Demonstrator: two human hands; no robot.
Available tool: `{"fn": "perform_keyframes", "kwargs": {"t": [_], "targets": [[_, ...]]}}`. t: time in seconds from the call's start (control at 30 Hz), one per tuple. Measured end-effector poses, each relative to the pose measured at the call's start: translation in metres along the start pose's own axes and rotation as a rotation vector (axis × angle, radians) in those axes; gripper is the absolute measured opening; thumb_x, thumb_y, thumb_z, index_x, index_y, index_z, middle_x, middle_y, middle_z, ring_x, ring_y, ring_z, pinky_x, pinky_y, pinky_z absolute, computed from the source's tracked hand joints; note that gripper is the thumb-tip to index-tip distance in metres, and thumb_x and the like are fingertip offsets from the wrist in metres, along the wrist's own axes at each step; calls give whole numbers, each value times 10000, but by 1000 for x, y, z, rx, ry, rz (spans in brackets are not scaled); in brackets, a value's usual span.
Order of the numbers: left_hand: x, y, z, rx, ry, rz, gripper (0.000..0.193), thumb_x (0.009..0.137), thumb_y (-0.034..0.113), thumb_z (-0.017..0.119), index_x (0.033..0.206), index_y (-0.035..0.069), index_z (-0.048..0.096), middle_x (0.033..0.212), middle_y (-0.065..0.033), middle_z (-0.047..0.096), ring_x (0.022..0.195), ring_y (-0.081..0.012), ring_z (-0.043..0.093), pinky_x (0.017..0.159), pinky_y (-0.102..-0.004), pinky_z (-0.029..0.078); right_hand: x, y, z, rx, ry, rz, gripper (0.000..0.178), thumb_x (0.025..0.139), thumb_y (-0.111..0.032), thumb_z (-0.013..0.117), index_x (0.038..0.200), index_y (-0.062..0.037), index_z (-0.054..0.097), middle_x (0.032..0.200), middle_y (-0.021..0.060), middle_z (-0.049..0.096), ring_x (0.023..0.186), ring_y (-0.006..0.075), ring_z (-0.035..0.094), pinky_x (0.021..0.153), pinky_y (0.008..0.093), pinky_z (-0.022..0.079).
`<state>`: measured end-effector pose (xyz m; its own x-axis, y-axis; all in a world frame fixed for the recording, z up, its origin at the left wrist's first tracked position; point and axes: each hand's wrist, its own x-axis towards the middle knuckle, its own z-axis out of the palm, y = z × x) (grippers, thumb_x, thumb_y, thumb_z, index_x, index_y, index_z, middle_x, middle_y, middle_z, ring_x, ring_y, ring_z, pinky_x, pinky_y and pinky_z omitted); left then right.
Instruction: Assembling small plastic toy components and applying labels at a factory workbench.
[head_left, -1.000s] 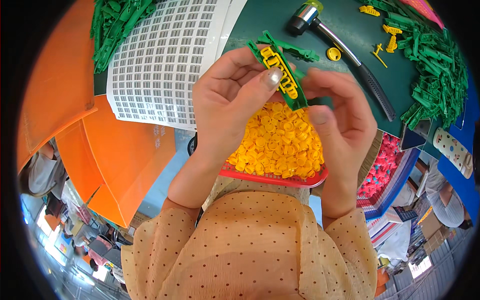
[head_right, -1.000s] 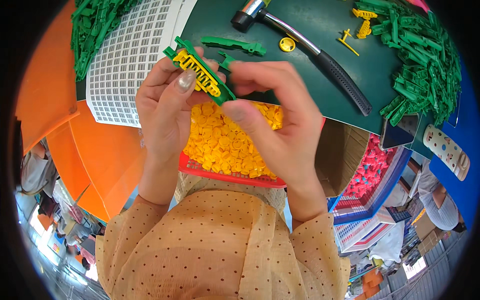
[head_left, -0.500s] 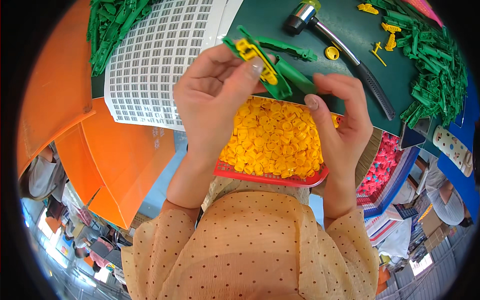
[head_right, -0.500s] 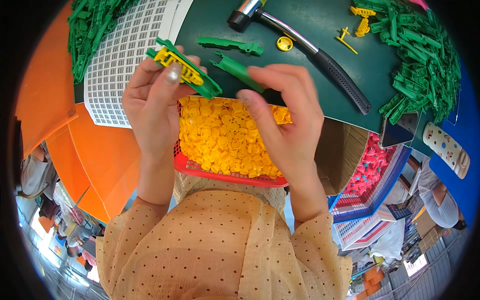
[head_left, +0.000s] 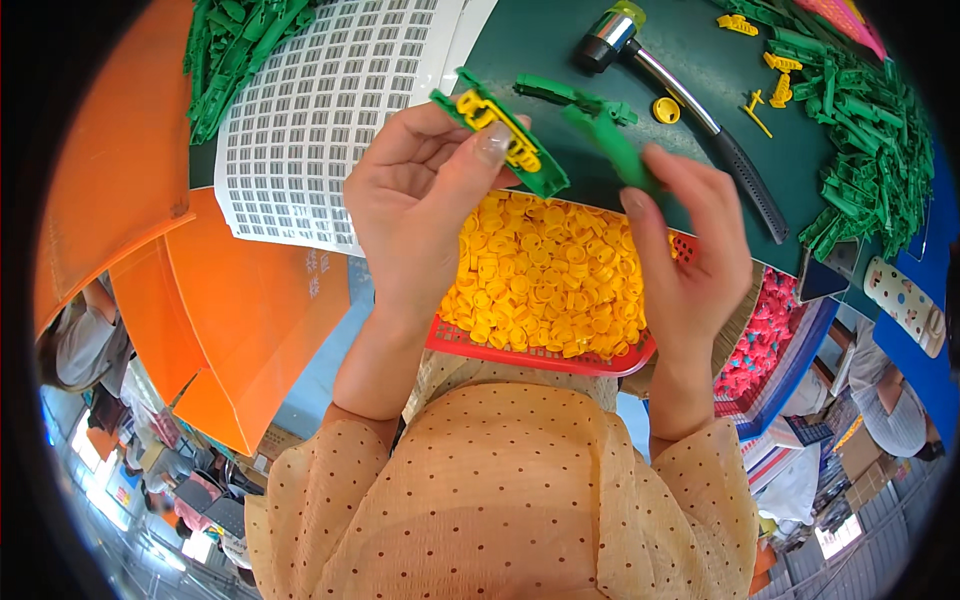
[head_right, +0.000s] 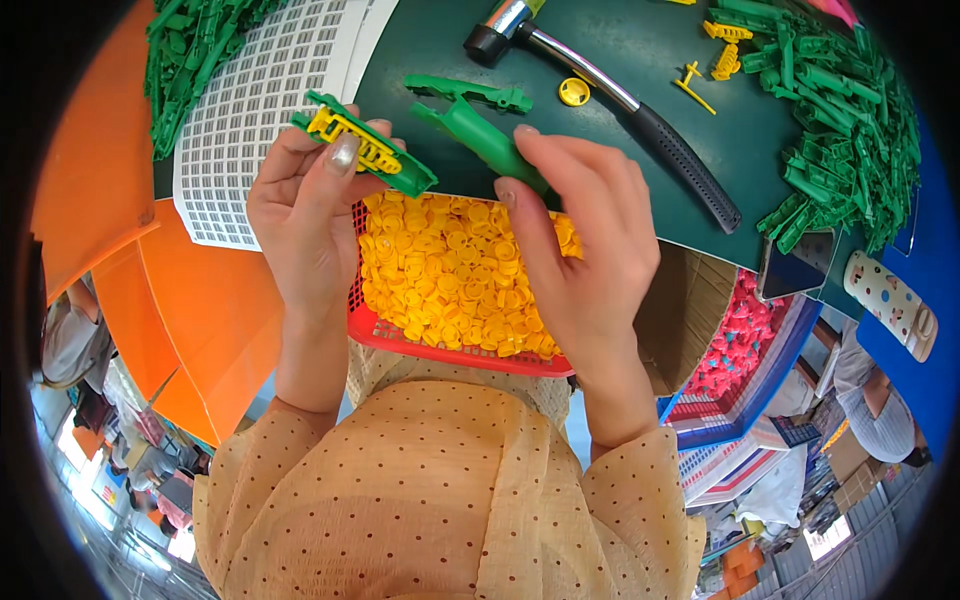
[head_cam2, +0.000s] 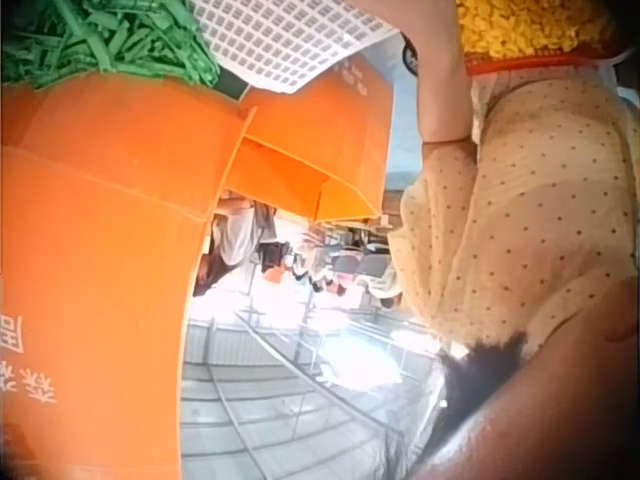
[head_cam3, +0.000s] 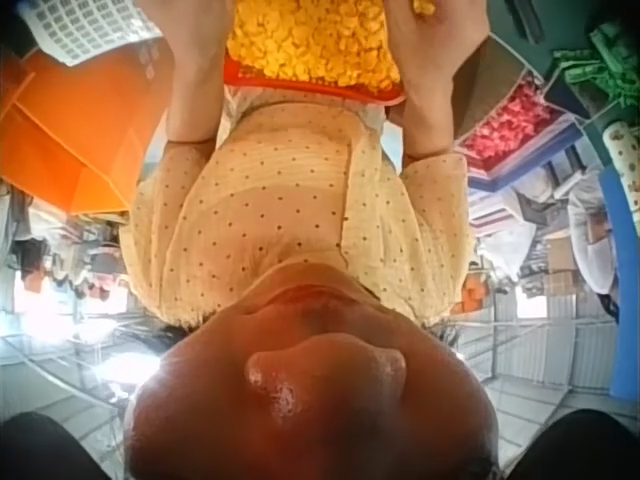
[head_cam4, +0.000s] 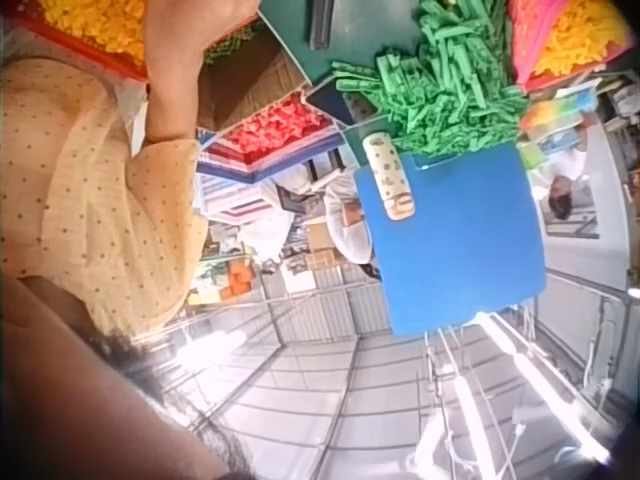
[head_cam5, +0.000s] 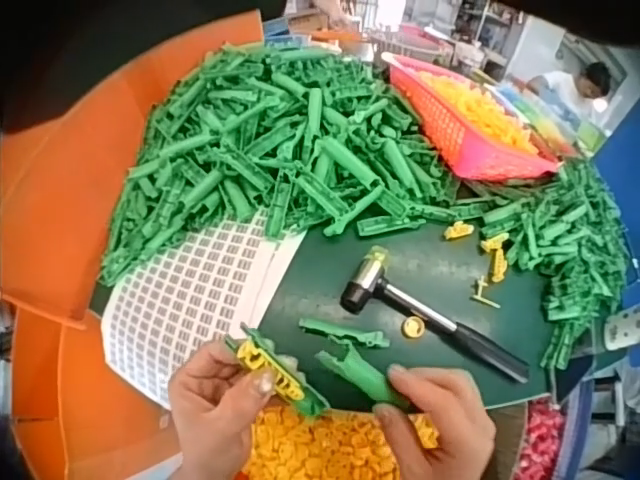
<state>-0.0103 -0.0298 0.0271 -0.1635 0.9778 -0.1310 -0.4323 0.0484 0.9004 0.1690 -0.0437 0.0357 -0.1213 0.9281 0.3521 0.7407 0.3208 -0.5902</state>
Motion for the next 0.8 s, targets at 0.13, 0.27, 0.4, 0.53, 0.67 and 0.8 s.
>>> {"fn": "perform_keyframes", "kwargs": {"t": [0.13, 0.27, 0.4, 0.53, 0.67, 0.8], "targets": [[-6, 2, 14, -13, -37, -41, 172, 844, -14, 628, 1003, -55, 574, 970, -140, 657, 818, -122, 631, 673, -233, 542, 9, -19, 2, 465, 96, 98, 299, 723, 19, 730, 1010, -11, 650, 931, 118, 628, 871, 219, 609, 736, 280, 495], [-7, 3, 22, -106, -70, -84, 211, 854, -24, 611, 1053, -63, 554, 1037, -149, 641, 902, -145, 627, 752, -263, 546, 8, -19, 8, 525, 43, 72, 304, 763, 37, 704, 1052, 37, 611, 1040, 111, 595, 918, 168, 549, 826, 263, 443], [-8, 10, 26, -214, -143, -183, 324, 860, -12, 619, 1161, -71, 516, 1077, -144, 630, 976, -172, 615, 828, -295, 533, 7, -14, 11, 548, 47, 96, 315, 763, 34, 706, 1061, 38, 604, 1035, 104, 593, 911, 162, 545, 822, 262, 442], [-6, 6, 11, -118, -216, -110, 375, 856, 12, 640, 1197, -66, 503, 1076, -133, 634, 971, -170, 616, 846, -293, 522, 11, -17, 10, 686, 59, 149, 278, 746, 15, 722, 1012, 3, 639, 980, 105, 623, 878, 188, 595, 744, 274, 485], [-3, 1, 9, -93, -202, -84, 370, 838, 13, 664, 1168, -61, 517, 1050, -131, 641, 954, -161, 619, 830, -282, 525, 10, -18, 9, 795, 105, 235, 272, 754, 17, 716, 1014, 4, 637, 964, 96, 620, 857, 172, 587, 742, 266, 485], [-2, -1, 8, 26, -207, 11, 356, 834, 85, 682, 1111, -60, 512, 1072, -233, 621, 979, -265, 640, 778, -342, 582, 12, -21, 10, 718, 49, 169, 299, 735, 7, 739, 1018, 1, 641, 912, 84, 609, 818, 159, 577, 726, 255, 483]]}}
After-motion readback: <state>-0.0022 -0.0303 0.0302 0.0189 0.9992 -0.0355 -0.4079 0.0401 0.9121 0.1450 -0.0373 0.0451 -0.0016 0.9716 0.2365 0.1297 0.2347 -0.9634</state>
